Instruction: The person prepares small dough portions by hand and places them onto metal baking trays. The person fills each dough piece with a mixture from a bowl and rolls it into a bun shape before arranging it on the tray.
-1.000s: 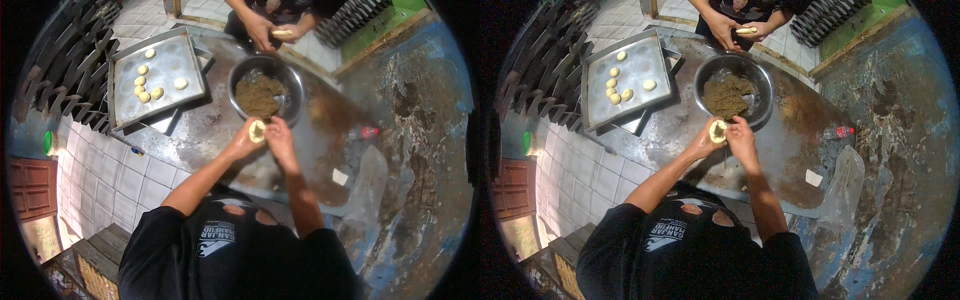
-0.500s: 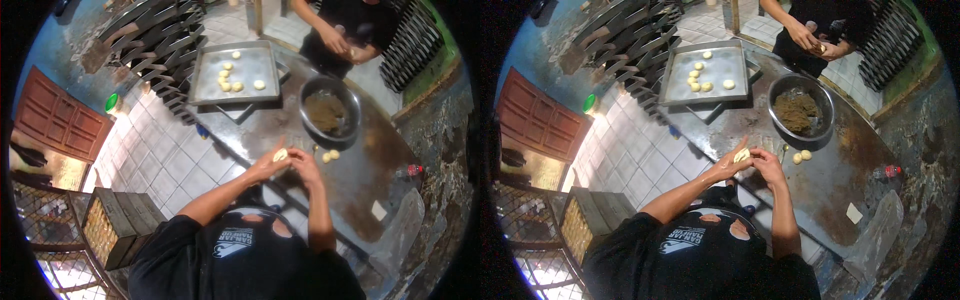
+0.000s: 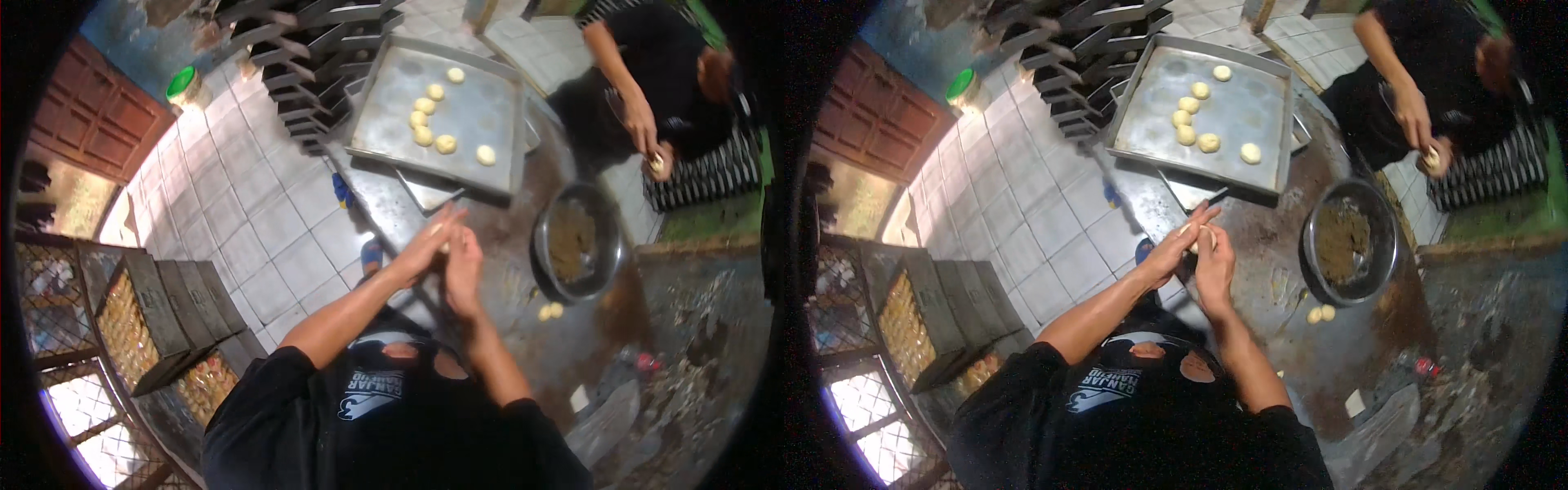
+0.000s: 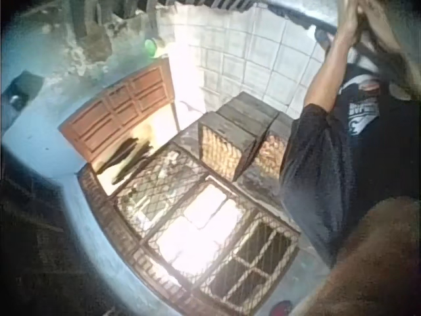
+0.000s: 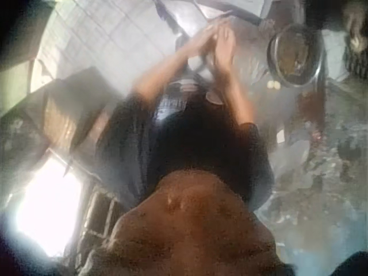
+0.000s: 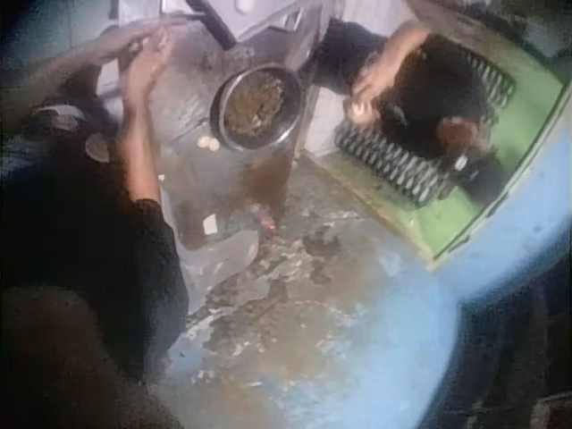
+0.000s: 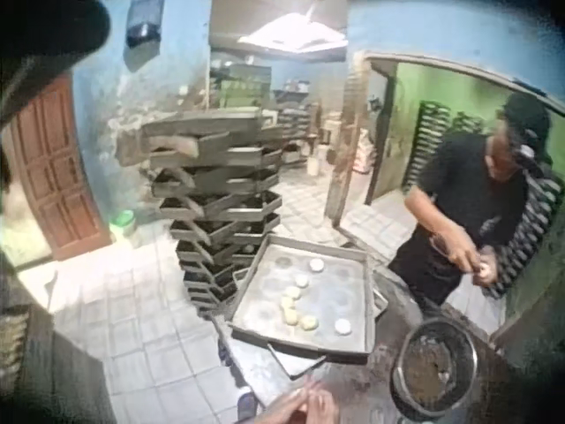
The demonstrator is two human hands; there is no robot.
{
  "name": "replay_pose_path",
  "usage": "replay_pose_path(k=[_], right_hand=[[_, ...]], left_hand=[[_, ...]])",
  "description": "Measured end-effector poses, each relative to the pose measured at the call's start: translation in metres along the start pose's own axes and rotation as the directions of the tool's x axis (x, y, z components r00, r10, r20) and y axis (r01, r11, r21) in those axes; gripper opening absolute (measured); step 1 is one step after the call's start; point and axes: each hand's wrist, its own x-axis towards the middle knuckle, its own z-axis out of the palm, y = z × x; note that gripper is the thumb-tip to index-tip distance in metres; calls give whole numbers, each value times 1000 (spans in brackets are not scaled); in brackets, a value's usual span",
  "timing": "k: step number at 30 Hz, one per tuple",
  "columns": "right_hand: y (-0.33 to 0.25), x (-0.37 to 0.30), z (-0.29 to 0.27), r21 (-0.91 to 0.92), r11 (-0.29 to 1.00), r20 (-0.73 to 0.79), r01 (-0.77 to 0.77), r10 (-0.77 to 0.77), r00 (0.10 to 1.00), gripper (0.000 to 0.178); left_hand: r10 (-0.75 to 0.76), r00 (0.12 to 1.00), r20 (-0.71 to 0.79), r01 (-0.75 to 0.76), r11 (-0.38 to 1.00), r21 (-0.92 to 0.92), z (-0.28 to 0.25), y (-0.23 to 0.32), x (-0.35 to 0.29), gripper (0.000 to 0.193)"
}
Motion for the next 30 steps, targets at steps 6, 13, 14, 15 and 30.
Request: replay_pose_path(k=[6,13,14,15,30], right_hand=[[-42,163,89,209,710,642,-672,419,642,40],[11,396,205,-531,613,360,585,-462,811,50],[19,411,214,-590,490,483,641,-422,767,51],[28,421,222,-625,358,593,694,-360,720,52],[35,432,104,-533,550,653,643,-216,726,30]], left_hand=[[-83,964,-254,14,966,-260,-114,41,75,58],[306,864,-399,-51,843,536,-258,34,80,49],[-38,825,-563,71,997,36,-261,37,62,47],[-152,775,-613,153,987,-51,-265,64,52,46],[113,882,-458,93,910,403,-259,74,67,34]])
